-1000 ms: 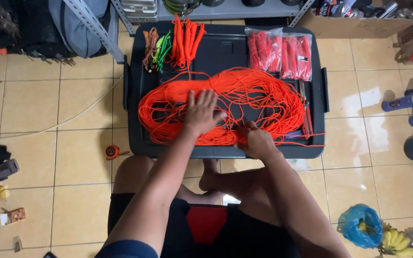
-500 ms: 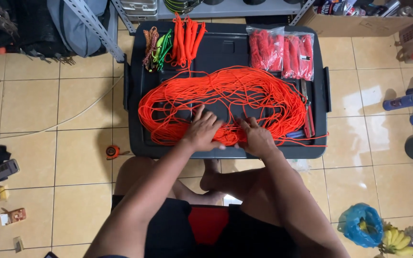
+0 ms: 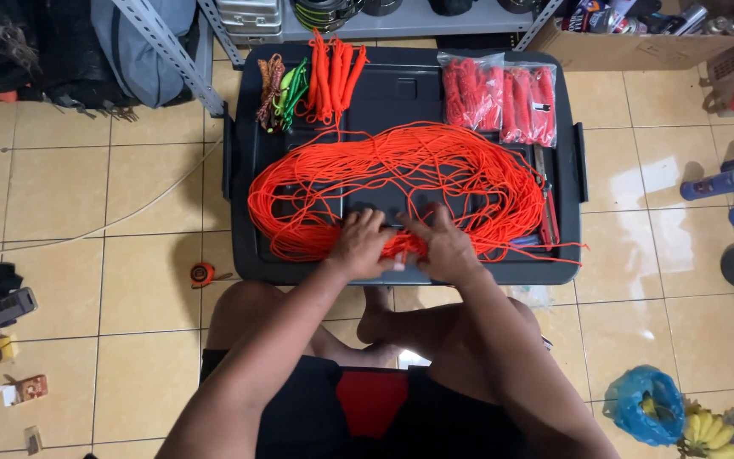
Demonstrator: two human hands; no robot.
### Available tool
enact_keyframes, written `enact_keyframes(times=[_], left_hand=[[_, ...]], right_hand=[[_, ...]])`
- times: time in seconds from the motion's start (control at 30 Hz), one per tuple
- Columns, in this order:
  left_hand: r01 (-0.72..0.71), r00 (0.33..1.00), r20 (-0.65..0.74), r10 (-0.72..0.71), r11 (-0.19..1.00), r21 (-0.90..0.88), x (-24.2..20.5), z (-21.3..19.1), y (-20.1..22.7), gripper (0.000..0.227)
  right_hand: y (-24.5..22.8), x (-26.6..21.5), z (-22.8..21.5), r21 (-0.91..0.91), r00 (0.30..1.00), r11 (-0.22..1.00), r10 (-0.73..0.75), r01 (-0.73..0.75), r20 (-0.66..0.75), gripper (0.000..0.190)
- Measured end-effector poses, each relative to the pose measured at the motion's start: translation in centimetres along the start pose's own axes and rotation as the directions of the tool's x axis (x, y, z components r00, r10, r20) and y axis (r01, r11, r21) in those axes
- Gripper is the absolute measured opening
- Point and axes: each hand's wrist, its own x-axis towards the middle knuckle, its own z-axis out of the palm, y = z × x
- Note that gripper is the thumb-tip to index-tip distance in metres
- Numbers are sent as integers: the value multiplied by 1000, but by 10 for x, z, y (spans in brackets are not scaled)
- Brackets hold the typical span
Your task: Assembling pens by attaching red cords to components while untangling a large bundle of cord on a plastic bin.
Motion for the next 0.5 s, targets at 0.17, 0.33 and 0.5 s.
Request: enact_keyframes(times=[0.17,0.33,0.5], left_hand=[[38,998,54,-33,996,-85,-15,0,2,68],[97,991,-94,-97,995,-5,-27,31,-10,69],[132,988,-85,-131,991,4,-24,43,-17,48]], right_hand=[[14,15,10,-58,998,997,58,-58,2,88],[36,16,-4,-95,955,951,296,-294,15,104],[67,10,17,72,975,975,215,-212,-48,95]])
